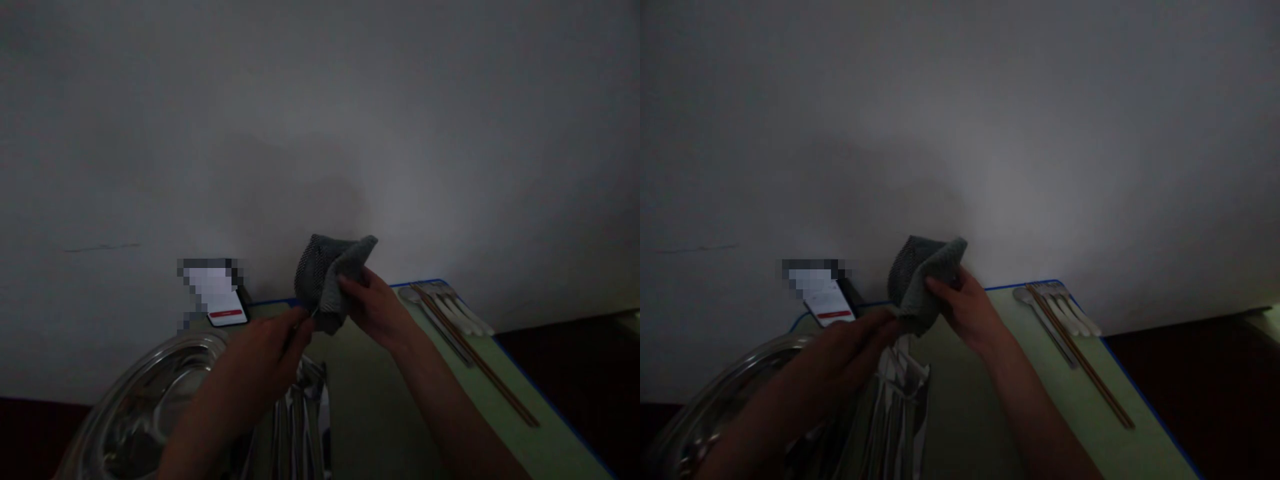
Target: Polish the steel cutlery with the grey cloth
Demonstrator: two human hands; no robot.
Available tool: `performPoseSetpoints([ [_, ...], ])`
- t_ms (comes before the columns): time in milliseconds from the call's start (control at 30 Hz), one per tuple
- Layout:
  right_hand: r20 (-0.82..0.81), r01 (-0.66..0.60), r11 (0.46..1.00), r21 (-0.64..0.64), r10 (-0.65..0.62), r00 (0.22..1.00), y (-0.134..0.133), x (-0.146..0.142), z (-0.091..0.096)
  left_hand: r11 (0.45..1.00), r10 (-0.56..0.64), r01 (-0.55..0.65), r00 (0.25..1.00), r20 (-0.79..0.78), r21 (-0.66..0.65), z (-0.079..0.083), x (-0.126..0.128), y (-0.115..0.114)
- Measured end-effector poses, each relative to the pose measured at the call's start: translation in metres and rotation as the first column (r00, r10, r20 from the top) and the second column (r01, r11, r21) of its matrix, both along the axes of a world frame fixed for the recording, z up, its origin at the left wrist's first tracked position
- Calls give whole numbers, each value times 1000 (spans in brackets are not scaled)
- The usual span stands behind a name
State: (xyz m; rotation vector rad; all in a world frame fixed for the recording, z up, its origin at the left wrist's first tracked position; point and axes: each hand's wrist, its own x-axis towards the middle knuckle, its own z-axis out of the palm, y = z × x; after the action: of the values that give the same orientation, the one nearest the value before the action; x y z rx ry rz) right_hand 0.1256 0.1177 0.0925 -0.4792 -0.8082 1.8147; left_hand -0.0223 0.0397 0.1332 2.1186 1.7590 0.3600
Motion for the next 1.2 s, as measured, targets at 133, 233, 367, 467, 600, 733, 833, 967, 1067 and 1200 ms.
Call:
performPoseSetpoints([
  [133, 131, 112, 993, 42, -116, 984, 5, -4, -12, 999, -22, 19, 997, -79, -41, -7, 8, 2],
  [233, 247, 200, 968, 151, -233, 941, 10, -3, -20, 999, -33, 28, 990, -136, -39, -11, 11, 3],
  [367, 485, 326, 887, 327, -454, 748, 13, 0, -23, 999, -45, 41, 986, -162, -32, -13, 12, 4],
  [467, 546, 431, 826, 364, -564, 619, 14, 6, -20, 998, -55, 55, 996, -69, -2, -13, 10, 4],
  [600, 415, 602, 768, 217, -631, 656, 16, 12, -15, 994, -102, 103, 995, 11, -35, -6, 1, -2],
  [733, 170, 629, 778, -10, -618, 767, 14, 4, -10, 995, -92, 94, 995, 45, -30, -3, -2, -8],
  [833, 86, 574, 802, -168, -568, 818, 8, -9, -10, 997, -70, 70, 998, -10, -27, -6, 6, -5],
  [967, 3, 393, 874, -286, -409, 913, -2, -25, -15, 999, -36, 36, 994, -99, -3, -12, 18, 3],
  [1067, -48, 295, 894, -337, -329, 943, -7, -32, -16, 1000, -3, 4, 992, -130, 8, -13, 18, 5],
  [1200, -71, 293, 896, -335, -334, 940, -9, -32, -11, 1000, -3, 3, 994, -110, -3, -9, 8, 4],
])
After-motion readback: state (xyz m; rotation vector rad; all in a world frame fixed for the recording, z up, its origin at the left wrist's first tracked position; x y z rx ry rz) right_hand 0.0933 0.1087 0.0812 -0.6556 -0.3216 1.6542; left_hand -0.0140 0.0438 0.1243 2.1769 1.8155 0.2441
